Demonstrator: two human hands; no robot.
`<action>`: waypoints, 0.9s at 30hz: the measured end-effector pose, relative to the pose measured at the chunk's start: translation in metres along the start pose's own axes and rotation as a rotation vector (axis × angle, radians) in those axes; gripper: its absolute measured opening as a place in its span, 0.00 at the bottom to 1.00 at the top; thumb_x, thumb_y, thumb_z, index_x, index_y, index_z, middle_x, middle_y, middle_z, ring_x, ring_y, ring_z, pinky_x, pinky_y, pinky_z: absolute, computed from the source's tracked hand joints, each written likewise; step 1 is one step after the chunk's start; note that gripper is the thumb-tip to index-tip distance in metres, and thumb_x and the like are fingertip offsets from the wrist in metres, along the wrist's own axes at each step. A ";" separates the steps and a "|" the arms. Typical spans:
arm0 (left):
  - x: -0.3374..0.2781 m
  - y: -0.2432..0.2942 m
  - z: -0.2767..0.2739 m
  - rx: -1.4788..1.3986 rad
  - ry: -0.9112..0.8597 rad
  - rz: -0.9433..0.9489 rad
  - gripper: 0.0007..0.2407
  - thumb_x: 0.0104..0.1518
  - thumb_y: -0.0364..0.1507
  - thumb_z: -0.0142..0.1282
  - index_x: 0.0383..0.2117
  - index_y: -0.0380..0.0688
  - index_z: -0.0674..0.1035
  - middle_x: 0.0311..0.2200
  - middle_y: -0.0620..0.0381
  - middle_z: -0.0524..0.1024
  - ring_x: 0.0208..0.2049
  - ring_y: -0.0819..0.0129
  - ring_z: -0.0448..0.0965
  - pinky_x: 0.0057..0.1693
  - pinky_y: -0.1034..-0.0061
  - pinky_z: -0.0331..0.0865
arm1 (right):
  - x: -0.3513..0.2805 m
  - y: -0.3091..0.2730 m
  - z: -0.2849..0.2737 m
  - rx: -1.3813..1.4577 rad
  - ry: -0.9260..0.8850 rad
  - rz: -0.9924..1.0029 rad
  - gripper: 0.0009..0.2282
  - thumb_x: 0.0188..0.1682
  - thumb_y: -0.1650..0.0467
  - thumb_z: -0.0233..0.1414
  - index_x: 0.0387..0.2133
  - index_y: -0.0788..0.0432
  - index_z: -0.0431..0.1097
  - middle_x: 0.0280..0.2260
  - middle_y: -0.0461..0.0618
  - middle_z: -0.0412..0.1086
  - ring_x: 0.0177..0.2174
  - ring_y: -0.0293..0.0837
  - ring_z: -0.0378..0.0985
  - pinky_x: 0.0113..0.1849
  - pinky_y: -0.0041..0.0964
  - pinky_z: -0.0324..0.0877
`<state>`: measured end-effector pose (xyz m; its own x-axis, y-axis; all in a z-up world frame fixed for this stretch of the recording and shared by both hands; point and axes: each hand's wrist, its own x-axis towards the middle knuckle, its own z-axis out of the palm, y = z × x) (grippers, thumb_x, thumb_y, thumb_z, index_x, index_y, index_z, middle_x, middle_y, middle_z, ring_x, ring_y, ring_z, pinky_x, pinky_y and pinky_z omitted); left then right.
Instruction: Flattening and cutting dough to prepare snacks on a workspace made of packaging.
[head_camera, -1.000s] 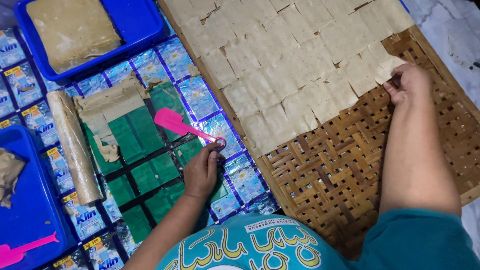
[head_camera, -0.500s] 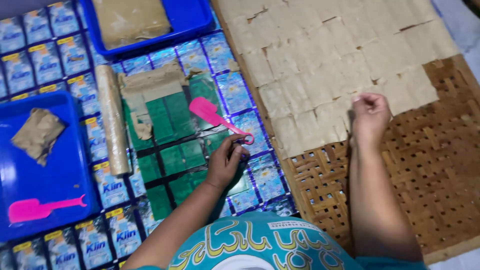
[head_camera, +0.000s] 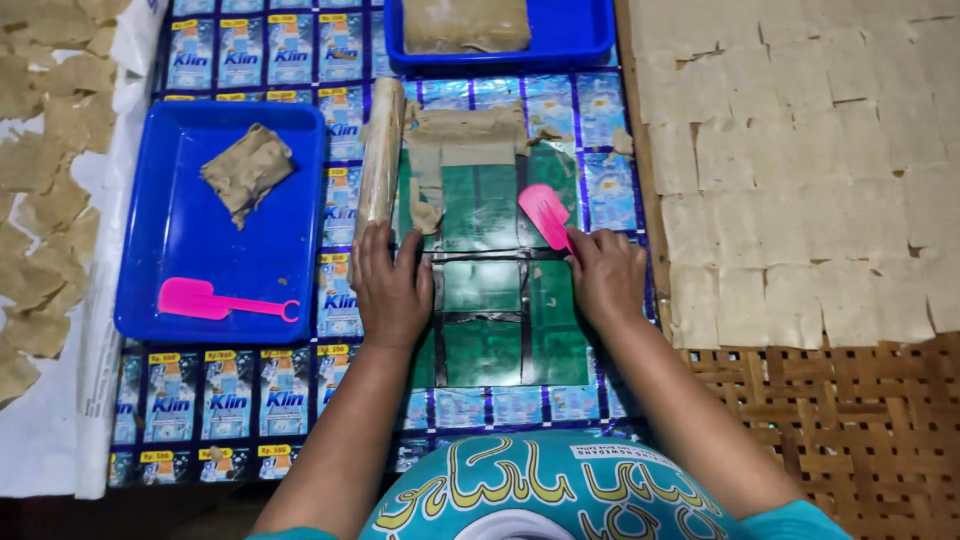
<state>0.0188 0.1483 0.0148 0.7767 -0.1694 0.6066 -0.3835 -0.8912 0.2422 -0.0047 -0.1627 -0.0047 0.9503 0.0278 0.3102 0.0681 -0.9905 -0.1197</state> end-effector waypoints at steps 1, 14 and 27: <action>-0.002 -0.004 0.001 0.007 0.004 -0.010 0.15 0.62 0.33 0.56 0.54 0.50 0.77 0.57 0.42 0.70 0.63 0.41 0.67 0.67 0.47 0.55 | 0.004 0.001 -0.001 0.003 -0.001 -0.013 0.19 0.43 0.63 0.62 0.50 0.41 0.74 0.36 0.40 0.70 0.41 0.46 0.75 0.41 0.46 0.67; -0.011 -0.013 0.010 0.074 -0.029 -0.078 0.19 0.58 0.33 0.51 0.57 0.48 0.74 0.63 0.43 0.68 0.67 0.47 0.64 0.68 0.43 0.48 | 0.040 -0.093 0.000 0.186 -0.339 -0.185 0.17 0.51 0.66 0.49 0.54 0.34 0.71 0.33 0.47 0.70 0.33 0.58 0.80 0.33 0.54 0.76; -0.011 -0.014 0.006 0.057 -0.120 -0.116 0.22 0.60 0.33 0.51 0.62 0.47 0.70 0.67 0.41 0.61 0.70 0.44 0.57 0.69 0.42 0.44 | 0.108 -0.059 0.011 0.269 -0.452 0.261 0.12 0.58 0.59 0.45 0.51 0.37 0.72 0.39 0.54 0.77 0.45 0.63 0.78 0.47 0.61 0.73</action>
<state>0.0186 0.1601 0.0002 0.8694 -0.1106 0.4816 -0.2622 -0.9293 0.2600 0.0973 -0.0996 0.0254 0.9772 -0.0990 -0.1877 -0.1668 -0.9049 -0.3916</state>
